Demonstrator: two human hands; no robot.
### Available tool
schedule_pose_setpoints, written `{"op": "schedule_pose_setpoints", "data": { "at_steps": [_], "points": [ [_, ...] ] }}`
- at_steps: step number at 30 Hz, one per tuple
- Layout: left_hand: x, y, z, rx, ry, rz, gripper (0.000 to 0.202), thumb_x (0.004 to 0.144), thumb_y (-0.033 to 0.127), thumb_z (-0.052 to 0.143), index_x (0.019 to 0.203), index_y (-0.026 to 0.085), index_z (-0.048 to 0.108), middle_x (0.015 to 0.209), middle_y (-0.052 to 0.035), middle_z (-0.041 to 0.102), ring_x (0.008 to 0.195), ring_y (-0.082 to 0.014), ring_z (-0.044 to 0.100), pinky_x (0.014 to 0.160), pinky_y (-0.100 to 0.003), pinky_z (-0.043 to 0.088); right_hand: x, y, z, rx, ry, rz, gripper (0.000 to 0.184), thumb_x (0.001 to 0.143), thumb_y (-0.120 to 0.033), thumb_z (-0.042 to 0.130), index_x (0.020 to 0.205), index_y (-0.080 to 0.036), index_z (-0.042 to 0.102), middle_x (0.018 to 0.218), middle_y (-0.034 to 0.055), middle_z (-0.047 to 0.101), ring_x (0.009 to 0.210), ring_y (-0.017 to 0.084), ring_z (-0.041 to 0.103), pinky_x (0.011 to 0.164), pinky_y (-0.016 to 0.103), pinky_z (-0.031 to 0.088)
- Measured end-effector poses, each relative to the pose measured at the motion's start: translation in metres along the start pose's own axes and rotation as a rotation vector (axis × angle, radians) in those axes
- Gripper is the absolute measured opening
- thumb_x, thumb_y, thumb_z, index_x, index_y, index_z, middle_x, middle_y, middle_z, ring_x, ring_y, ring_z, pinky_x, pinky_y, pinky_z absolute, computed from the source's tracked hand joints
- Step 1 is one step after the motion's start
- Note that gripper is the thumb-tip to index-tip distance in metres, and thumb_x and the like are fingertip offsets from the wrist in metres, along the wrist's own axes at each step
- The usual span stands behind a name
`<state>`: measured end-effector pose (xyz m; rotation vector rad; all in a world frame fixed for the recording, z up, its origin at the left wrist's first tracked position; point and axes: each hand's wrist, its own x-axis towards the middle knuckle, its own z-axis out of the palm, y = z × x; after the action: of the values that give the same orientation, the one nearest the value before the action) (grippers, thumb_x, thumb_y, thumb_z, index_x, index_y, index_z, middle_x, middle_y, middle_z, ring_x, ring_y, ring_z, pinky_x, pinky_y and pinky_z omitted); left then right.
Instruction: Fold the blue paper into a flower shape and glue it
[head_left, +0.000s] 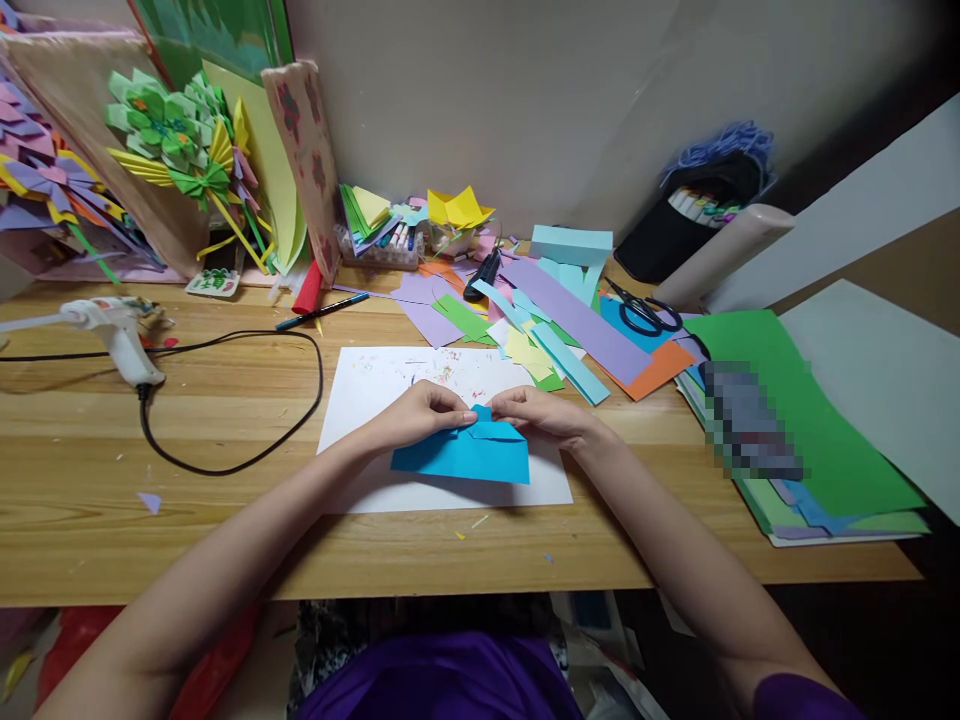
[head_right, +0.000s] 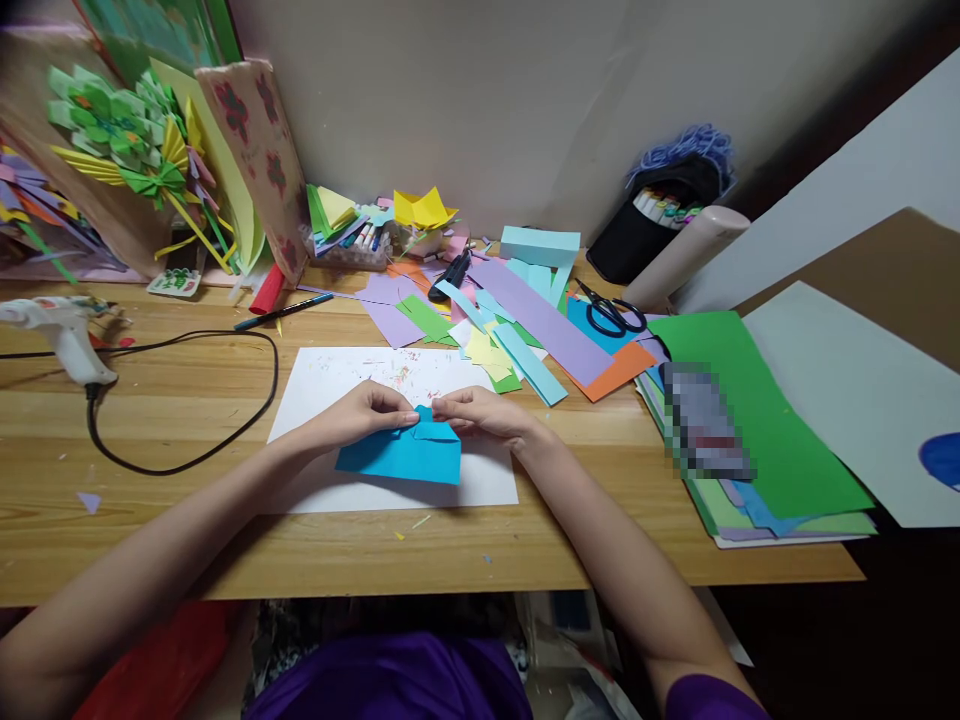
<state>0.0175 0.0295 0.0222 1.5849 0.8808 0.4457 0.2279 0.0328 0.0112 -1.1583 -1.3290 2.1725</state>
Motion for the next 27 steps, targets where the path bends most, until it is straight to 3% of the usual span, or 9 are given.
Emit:
{"op": "schedule_pose_setpoints", "data": {
  "at_steps": [5, 17, 27],
  "points": [
    [0.0003, -0.0001, -0.0008, 0.018, 0.004, 0.014, 0.036, 0.074, 0.046, 0.056, 0.066, 0.012, 0.063, 0.056, 0.0032, 0.045, 0.054, -0.0084, 0.035, 0.052, -0.022, 0.027, 0.0016, 0.0016, 0.0010, 0.075, -0.014, 0.044, 0.035, 0.057, -0.044, 0.077, 0.069, -0.014, 0.062, 0.062, -0.0034, 0.054, 0.054, 0.006, 0.043, 0.051, 0.020, 0.031],
    [-0.0014, 0.0020, 0.0053, 0.141, 0.049, 0.032, 0.034, 0.078, 0.041, 0.053, 0.067, 0.011, 0.065, 0.055, 0.0025, 0.048, 0.052, -0.0084, 0.036, 0.049, -0.021, 0.026, -0.0039, -0.0033, 0.0054, -0.132, 0.086, -0.006, 0.030, 0.059, -0.041, 0.075, 0.073, -0.015, 0.069, 0.056, -0.0041, 0.052, 0.048, 0.004, 0.036, 0.046, 0.021, 0.027],
    [-0.0024, -0.0010, 0.0060, 0.232, 0.004, 0.061, 0.039, 0.078, 0.045, 0.051, 0.071, 0.010, 0.068, 0.056, 0.0005, 0.055, 0.053, -0.0088, 0.039, 0.051, -0.021, 0.029, -0.0028, -0.0007, 0.0063, -0.257, 0.095, -0.039, 0.030, 0.055, -0.040, 0.078, 0.068, -0.015, 0.069, 0.062, 0.0003, 0.060, 0.057, 0.008, 0.046, 0.053, 0.023, 0.034]
  ]
}}
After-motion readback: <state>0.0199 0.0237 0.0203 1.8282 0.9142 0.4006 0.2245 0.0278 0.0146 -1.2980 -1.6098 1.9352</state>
